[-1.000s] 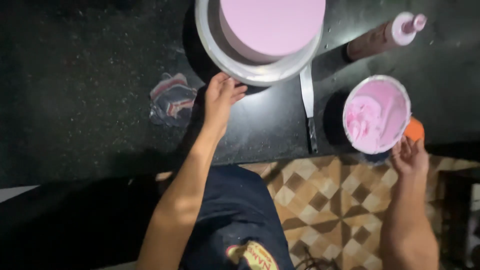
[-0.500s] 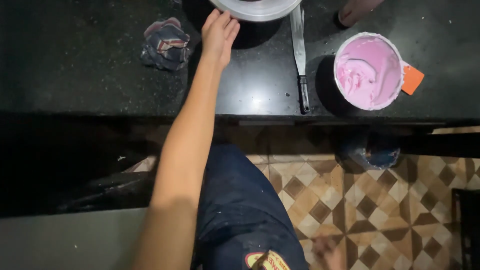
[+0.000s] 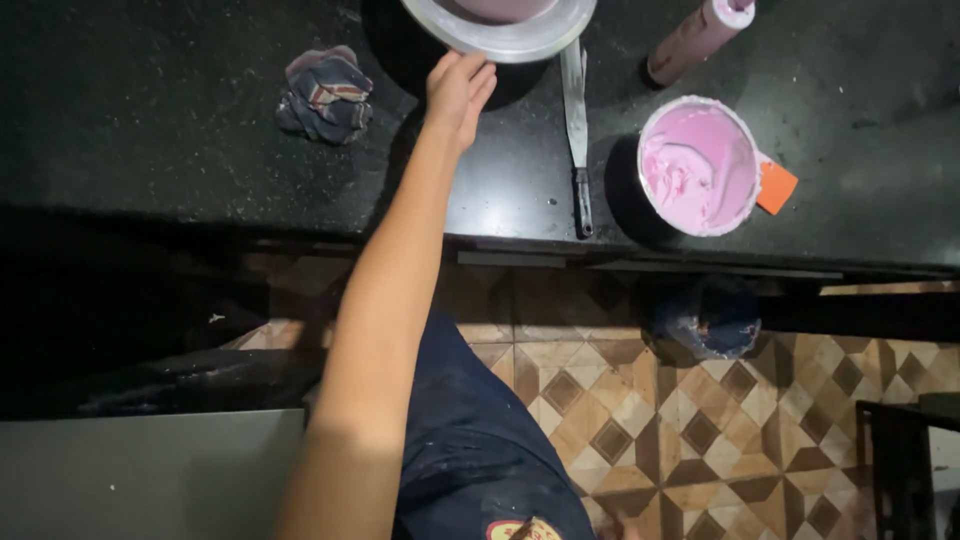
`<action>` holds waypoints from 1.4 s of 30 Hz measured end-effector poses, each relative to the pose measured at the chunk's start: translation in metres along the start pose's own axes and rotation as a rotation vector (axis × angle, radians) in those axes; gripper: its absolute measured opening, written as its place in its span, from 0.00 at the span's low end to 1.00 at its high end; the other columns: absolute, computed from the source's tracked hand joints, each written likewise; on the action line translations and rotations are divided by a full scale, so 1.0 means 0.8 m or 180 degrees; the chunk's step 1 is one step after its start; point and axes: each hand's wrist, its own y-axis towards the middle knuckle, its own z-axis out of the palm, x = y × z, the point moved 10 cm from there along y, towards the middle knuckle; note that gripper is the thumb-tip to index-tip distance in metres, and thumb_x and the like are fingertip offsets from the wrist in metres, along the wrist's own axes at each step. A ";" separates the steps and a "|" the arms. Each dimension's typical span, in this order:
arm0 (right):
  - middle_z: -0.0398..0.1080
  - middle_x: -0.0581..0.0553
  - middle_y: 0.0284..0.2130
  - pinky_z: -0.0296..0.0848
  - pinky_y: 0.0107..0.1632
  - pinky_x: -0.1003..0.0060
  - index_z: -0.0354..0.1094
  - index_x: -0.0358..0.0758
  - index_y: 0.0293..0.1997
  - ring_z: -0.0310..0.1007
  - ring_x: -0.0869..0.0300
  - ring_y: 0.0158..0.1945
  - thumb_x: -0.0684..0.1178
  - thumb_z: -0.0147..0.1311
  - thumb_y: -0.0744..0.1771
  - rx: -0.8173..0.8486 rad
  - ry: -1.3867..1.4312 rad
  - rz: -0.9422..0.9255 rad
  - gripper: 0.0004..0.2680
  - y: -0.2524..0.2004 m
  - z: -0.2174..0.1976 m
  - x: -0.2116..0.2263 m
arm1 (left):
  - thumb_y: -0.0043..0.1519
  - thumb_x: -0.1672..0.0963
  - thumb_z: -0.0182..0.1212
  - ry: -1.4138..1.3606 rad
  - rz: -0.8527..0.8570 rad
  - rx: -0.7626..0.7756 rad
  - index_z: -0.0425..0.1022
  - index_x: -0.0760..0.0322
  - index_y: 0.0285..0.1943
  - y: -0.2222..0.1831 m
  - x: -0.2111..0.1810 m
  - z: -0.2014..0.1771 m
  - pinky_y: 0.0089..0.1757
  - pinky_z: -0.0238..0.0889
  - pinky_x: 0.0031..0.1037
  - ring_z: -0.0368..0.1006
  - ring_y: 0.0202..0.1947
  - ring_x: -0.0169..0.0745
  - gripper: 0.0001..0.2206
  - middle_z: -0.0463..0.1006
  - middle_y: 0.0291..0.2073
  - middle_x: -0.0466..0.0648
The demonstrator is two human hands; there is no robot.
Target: The person smooths pink frosting on a cake set on a turntable. They hold a long icing spatula against the side of the cake while rotating the turntable, then use an orange plastic scraper to smooth the sides, repositioning the cake and scraping frosting off the tools between passes.
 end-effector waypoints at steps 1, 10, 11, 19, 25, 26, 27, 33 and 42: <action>0.80 0.34 0.32 0.79 0.44 0.57 0.74 0.36 0.54 0.80 0.51 0.36 0.46 0.66 0.64 0.0033 -0.0086 0.0013 0.14 0.065 0.011 0.022 | 0.63 0.58 0.60 0.0075 -0.0008 0.0078 0.70 0.70 0.58 -0.009 -0.005 0.005 0.60 0.65 0.42 0.70 0.63 0.58 0.16 0.74 0.58 0.58; 0.76 0.38 0.48 0.74 0.53 0.65 0.67 0.35 0.62 0.78 0.56 0.51 0.43 0.58 0.68 -0.0677 0.0437 -0.2499 0.15 0.129 -0.134 0.804 | 0.61 0.52 0.71 0.5955 0.1663 -0.0539 0.65 0.68 0.72 -0.159 -0.241 0.003 0.63 0.56 0.50 0.62 0.67 0.63 0.31 0.71 0.63 0.59; 0.76 0.38 0.48 0.74 0.53 0.65 0.67 0.35 0.62 0.78 0.56 0.51 0.43 0.58 0.68 -0.0682 0.0422 -0.2482 0.15 0.150 -0.131 0.833 | 0.61 0.52 0.71 0.5942 0.1646 -0.0528 0.65 0.68 0.72 -0.150 -0.240 -0.017 0.63 0.56 0.50 0.62 0.67 0.63 0.31 0.71 0.63 0.59; 0.71 0.31 0.45 0.70 0.51 0.49 0.62 0.41 0.64 0.71 0.39 0.48 0.41 0.61 0.61 -0.0902 -0.0852 -0.1810 0.23 0.257 -0.109 0.929 | 0.61 0.48 0.69 0.6645 0.1771 -0.0552 0.71 0.59 0.70 -0.052 -0.266 -0.071 0.64 0.48 0.58 0.53 0.71 0.71 0.29 0.63 0.71 0.59; 0.68 0.43 0.24 0.67 0.29 0.60 0.65 0.39 0.56 0.69 0.56 0.24 0.40 0.55 0.64 -0.0171 0.0768 -0.0978 0.14 0.275 -0.088 0.818 | 0.62 0.49 0.68 0.6690 0.1904 -0.0188 0.76 0.55 0.66 0.064 -0.339 -0.085 0.64 0.52 0.55 0.57 0.70 0.67 0.23 0.67 0.68 0.55; 0.68 0.43 0.24 0.67 0.29 0.60 0.65 0.39 0.56 0.69 0.56 0.24 0.40 0.55 0.64 -0.0163 0.0742 -0.0940 0.14 0.255 -0.092 0.812 | 0.62 0.49 0.68 0.6680 0.1850 -0.0177 0.76 0.55 0.66 0.053 -0.346 -0.090 0.64 0.52 0.55 0.57 0.70 0.67 0.23 0.67 0.68 0.55; 0.65 0.47 0.21 0.61 0.23 0.64 0.66 0.37 0.51 0.64 0.60 0.19 0.39 0.54 0.64 0.0098 0.1184 -0.0614 0.11 0.238 -0.088 0.794 | 0.64 0.49 0.68 0.6571 0.1849 -0.0056 0.76 0.56 0.66 0.041 -0.349 -0.090 0.65 0.53 0.53 0.58 0.70 0.66 0.23 0.68 0.68 0.55; 0.61 0.53 0.17 0.51 0.19 0.70 0.70 0.37 0.40 0.55 0.67 0.16 0.48 0.56 0.68 0.0259 0.1929 0.0070 0.06 0.183 -0.078 0.641 | 0.62 0.49 0.67 0.6505 0.1533 -0.0363 0.74 0.61 0.64 -0.107 -0.345 -0.113 0.64 0.56 0.52 0.62 0.68 0.62 0.24 0.70 0.66 0.56; 0.64 0.50 0.17 0.60 0.24 0.68 0.70 0.36 0.33 0.59 0.67 0.21 0.53 0.51 0.70 -0.0285 0.0886 -0.0660 0.11 0.274 -0.163 0.702 | 0.51 0.52 0.73 0.6738 0.1611 -0.0608 0.72 0.57 0.60 -0.259 -0.163 0.026 0.54 0.59 0.51 0.66 0.57 0.59 0.27 0.71 0.56 0.52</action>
